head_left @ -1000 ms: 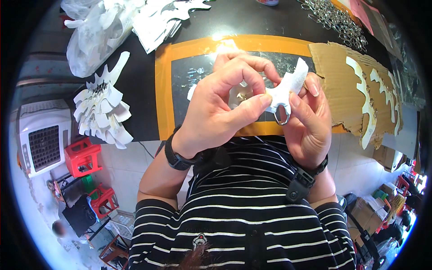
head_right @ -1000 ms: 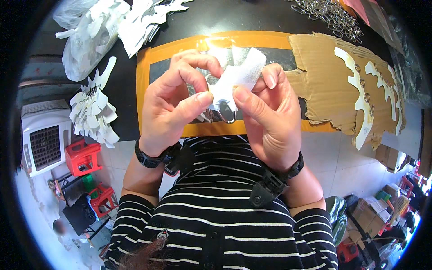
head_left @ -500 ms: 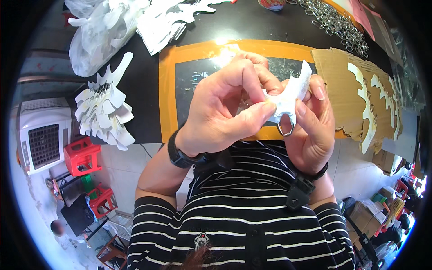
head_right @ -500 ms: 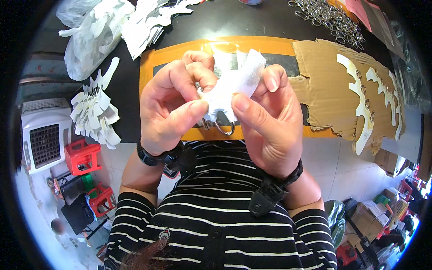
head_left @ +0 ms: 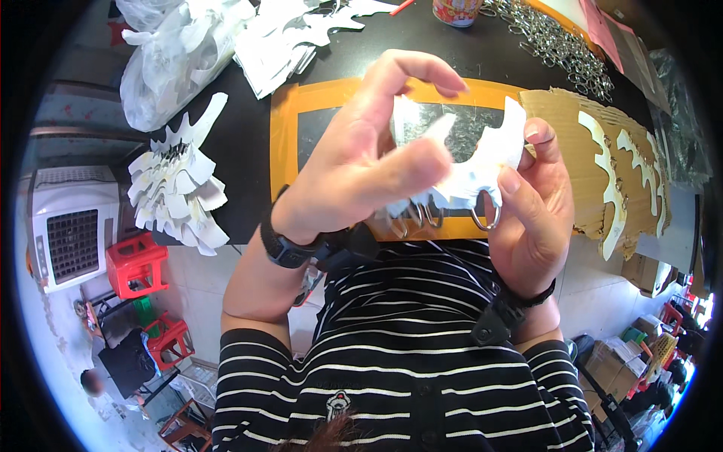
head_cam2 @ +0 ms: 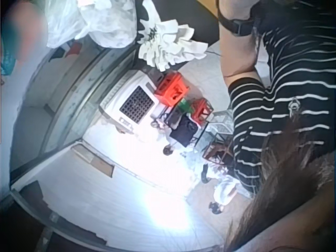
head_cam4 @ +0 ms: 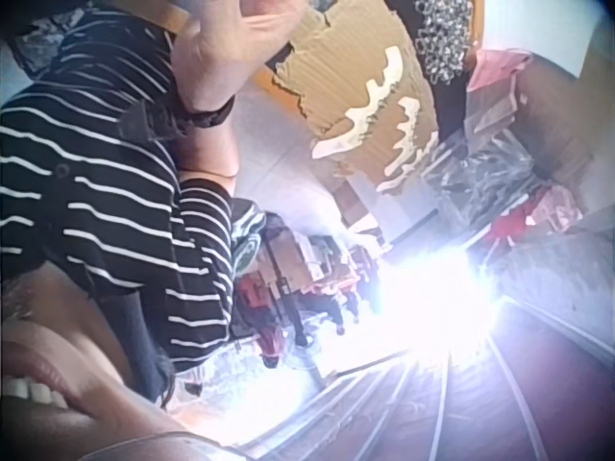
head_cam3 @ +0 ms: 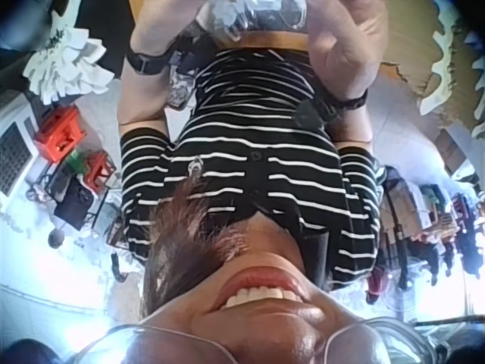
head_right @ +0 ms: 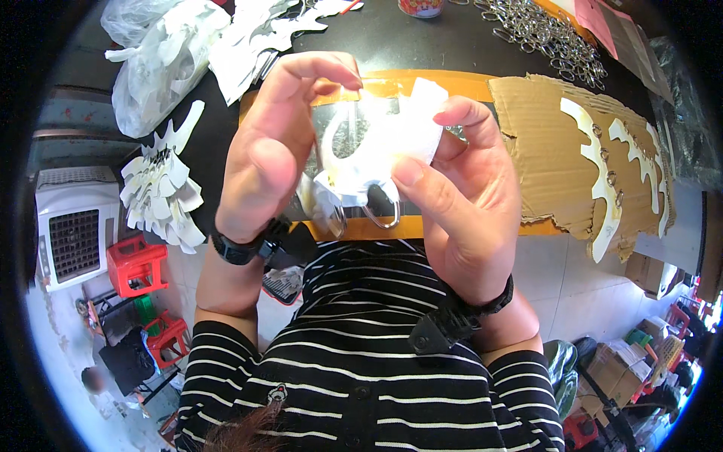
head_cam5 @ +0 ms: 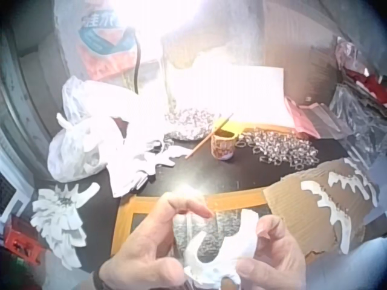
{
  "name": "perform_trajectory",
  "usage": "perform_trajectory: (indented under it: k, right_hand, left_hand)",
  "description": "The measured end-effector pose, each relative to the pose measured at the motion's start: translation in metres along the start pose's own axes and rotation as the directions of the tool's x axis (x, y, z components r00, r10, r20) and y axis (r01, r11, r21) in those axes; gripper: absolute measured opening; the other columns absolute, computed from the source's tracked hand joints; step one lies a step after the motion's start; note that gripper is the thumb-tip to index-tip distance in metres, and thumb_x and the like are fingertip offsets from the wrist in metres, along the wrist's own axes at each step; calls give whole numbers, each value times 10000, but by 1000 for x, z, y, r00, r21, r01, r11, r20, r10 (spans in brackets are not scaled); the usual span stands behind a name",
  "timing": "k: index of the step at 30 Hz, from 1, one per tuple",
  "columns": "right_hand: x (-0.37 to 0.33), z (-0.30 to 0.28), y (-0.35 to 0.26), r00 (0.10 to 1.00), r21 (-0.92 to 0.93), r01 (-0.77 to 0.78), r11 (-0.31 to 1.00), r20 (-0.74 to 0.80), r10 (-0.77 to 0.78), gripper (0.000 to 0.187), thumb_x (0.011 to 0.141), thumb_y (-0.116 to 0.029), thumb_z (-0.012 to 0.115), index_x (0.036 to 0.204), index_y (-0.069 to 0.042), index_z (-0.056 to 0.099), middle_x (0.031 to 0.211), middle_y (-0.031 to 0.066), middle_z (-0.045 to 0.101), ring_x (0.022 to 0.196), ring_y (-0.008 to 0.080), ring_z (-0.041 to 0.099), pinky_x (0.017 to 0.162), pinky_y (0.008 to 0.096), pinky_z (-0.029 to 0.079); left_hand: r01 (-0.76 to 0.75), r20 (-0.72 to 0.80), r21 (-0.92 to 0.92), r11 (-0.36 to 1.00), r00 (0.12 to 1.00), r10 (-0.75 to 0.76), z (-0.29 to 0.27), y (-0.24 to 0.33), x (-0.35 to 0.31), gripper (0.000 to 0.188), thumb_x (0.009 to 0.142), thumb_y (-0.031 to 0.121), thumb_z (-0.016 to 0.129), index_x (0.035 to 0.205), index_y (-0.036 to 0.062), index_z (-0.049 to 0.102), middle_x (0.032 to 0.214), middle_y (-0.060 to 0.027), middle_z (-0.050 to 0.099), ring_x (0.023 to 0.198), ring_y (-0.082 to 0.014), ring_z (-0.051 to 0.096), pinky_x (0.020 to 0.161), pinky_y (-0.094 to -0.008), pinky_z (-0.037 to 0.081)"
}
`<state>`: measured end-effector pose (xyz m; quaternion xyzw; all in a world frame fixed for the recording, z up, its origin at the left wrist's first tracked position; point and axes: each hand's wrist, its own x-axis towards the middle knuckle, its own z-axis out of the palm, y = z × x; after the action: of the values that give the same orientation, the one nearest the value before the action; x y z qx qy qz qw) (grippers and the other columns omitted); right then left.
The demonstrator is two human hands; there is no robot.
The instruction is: Manually attaching metal lace hooks to white shoe upper components.
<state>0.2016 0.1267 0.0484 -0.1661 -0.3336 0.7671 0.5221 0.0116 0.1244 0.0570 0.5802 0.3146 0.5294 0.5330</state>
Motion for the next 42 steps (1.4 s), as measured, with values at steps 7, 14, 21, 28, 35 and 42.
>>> perform_trajectory:
  k: [7,14,21,28,35,42]
  right_hand:
    - [1,-3,1,995,-251,101,963,42,-94,470,857,15,692,1248,-45,439,1152,165,616,1035,208,626,912,338,505]
    - [3,-2,-2,1000,-138,5,990,25,-1,496,845,10,705,1259,-46,436,1144,179,631,1049,218,629,889,345,520]
    - [4,-10,3,998,-11,-61,998,28,61,516,837,4,713,1268,-58,438,1153,157,633,1059,208,623,911,343,505]
    - [4,-12,3,999,-65,14,998,41,-12,503,862,-4,681,1296,-65,434,1155,145,628,1056,196,615,924,339,487]
    - [9,-12,3,989,-204,151,967,36,-147,512,944,-131,622,1370,-3,367,1149,147,619,1088,180,584,964,313,441]
    - [6,-3,-12,997,-442,73,894,5,-79,631,894,-91,679,1407,26,331,1095,136,645,1065,169,581,957,301,432]
  left_hand:
    - [-123,204,697,706,978,-32,-6,20,11,529,573,442,908,794,46,635,900,-29,542,943,-209,505,867,-314,376]
    - [168,208,268,949,951,-227,3,21,11,419,591,302,925,759,15,670,823,3,526,806,-120,481,672,-277,350]
    - [285,224,167,944,921,-318,2,19,11,365,672,271,894,756,-12,680,731,7,558,684,-76,468,590,-240,336]
    - [244,138,-138,960,964,-226,11,-8,7,195,870,156,738,809,-28,713,772,18,553,764,-56,509,636,-227,376]
    - [253,40,-301,919,967,-252,23,-4,8,177,899,141,700,863,-32,708,816,20,556,788,-57,518,703,-211,416]
    - [221,100,-63,973,972,-214,18,-3,10,237,899,261,721,915,25,703,835,-9,601,726,-97,543,629,-244,450]
